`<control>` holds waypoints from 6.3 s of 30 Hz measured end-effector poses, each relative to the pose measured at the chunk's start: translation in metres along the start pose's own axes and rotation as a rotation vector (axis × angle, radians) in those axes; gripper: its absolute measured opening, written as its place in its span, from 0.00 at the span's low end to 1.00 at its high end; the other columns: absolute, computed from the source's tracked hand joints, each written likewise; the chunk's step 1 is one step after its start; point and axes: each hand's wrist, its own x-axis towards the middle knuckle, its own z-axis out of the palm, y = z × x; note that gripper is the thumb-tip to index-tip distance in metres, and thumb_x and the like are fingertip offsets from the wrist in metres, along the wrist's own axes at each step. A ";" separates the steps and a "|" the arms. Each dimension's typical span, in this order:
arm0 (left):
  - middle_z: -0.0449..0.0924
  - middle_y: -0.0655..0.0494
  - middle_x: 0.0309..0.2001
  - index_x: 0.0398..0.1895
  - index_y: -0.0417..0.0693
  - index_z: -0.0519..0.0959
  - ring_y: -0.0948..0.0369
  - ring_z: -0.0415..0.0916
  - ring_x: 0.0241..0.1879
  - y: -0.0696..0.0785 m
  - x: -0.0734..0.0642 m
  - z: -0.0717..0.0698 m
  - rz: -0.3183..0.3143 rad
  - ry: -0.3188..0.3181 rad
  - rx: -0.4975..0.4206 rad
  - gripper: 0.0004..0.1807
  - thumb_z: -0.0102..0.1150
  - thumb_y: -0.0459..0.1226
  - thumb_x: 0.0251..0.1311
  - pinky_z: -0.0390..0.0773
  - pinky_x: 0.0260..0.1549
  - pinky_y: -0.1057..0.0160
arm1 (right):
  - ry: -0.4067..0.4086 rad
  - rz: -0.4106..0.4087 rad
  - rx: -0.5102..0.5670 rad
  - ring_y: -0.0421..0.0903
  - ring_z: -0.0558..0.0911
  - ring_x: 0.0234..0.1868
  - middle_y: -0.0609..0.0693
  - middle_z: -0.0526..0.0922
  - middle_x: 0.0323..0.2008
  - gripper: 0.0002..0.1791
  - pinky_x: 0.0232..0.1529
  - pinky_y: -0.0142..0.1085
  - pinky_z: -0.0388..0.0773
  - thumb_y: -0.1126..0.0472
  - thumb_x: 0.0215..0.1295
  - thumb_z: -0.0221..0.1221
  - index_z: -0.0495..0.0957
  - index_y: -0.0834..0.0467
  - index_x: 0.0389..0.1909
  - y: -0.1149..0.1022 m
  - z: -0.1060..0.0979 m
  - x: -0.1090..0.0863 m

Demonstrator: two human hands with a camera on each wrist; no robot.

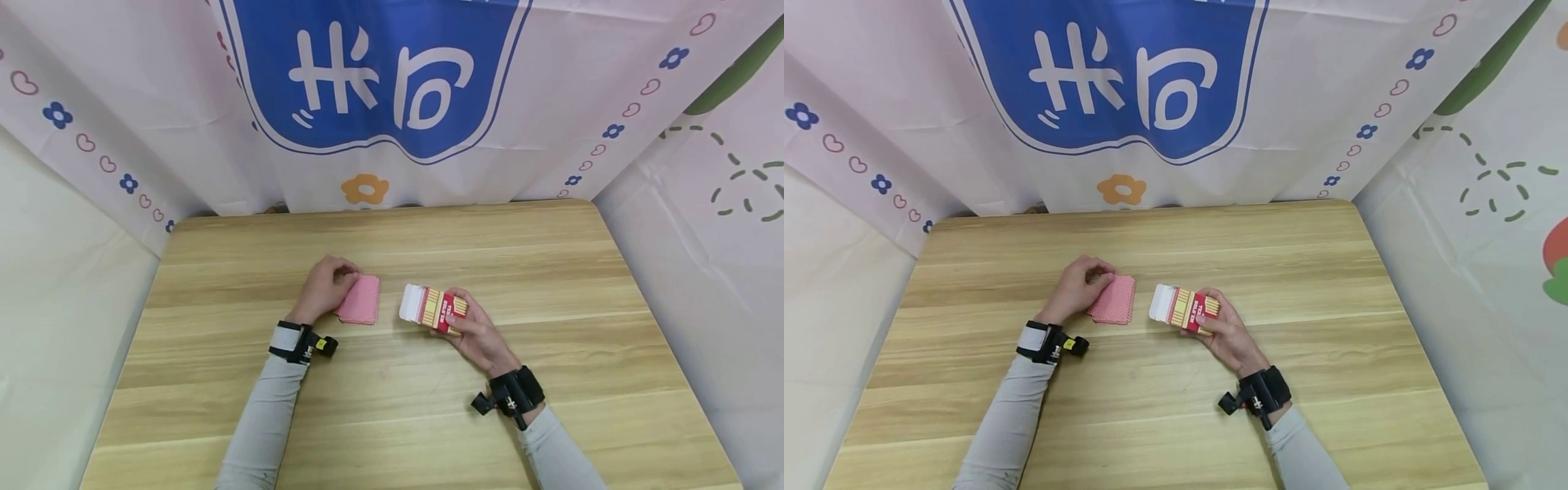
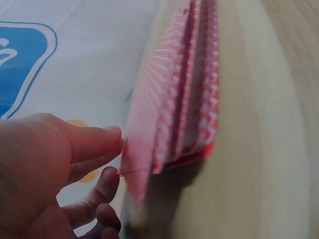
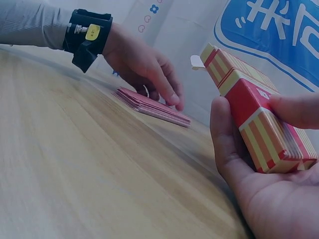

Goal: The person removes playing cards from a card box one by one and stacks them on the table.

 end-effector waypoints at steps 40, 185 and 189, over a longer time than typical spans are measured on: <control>0.87 0.56 0.38 0.46 0.45 0.83 0.64 0.81 0.37 0.091 -0.040 0.028 0.122 -0.193 -0.168 0.07 0.66 0.37 0.69 0.81 0.41 0.63 | -0.007 0.007 -0.056 0.52 0.84 0.63 0.57 0.70 0.69 0.28 0.59 0.42 0.85 0.76 0.77 0.51 0.57 0.53 0.71 0.001 -0.002 0.000; 0.84 0.47 0.53 0.54 0.44 0.82 0.52 0.80 0.40 0.036 -0.009 0.001 0.094 0.113 -0.129 0.11 0.62 0.39 0.75 0.78 0.40 0.56 | 0.035 0.019 -0.081 0.52 0.82 0.65 0.58 0.68 0.70 0.27 0.60 0.44 0.84 0.76 0.78 0.49 0.58 0.51 0.70 0.000 0.001 0.000; 0.85 0.48 0.42 0.48 0.43 0.82 0.58 0.76 0.34 0.058 -0.019 0.017 0.219 0.115 -0.261 0.07 0.65 0.33 0.70 0.74 0.32 0.66 | 0.023 0.012 -0.075 0.52 0.83 0.64 0.57 0.69 0.69 0.27 0.60 0.44 0.85 0.76 0.78 0.49 0.58 0.52 0.70 0.000 0.001 0.000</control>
